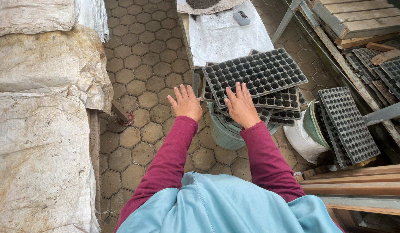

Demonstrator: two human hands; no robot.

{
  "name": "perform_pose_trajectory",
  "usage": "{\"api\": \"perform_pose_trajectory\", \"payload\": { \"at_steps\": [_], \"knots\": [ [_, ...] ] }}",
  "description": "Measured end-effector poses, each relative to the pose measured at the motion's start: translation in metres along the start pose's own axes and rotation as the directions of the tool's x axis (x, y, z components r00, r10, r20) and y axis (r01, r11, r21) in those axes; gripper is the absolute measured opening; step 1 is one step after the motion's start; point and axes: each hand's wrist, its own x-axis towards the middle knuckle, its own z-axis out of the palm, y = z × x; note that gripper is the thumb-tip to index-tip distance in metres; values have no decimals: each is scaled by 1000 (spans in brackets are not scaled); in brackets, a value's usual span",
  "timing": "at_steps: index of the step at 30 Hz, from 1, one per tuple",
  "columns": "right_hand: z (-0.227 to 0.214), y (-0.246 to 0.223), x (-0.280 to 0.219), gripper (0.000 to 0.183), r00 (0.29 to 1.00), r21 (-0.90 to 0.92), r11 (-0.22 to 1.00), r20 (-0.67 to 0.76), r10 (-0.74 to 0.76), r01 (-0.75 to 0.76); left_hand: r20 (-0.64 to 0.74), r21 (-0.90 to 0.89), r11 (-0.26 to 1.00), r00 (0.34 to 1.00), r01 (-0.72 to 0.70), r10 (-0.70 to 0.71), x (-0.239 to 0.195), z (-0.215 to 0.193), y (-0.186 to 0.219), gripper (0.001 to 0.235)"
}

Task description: The person scoops soil from a pile on a white sheet and fills the cells of a seed-starting tray using a white plastic scoop. The person works methodically across the tray, filling each compartment with soil.

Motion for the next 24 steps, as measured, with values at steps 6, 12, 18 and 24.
{"api": "perform_pose_trajectory", "payload": {
  "at_steps": [6,12,18,24],
  "knots": [
    [0,-2,0,48,1000,-6,1000,7,18,-18,10,-17,1000,1000,0,0,1,1,0,67],
    [1,-3,1,48,1000,6,1000,18,26,-26,0,-19,1000,1000,-6,6,2,5,-4,66],
    [5,-4,1,48,999,2,999,23,36,-37,-13,-37,999,1000,-7,7,3,10,-9,67],
    [10,-6,2,48,999,-3,999,20,34,-34,-27,-37,999,1000,-17,16,3,7,-13,67]
  ]
}}
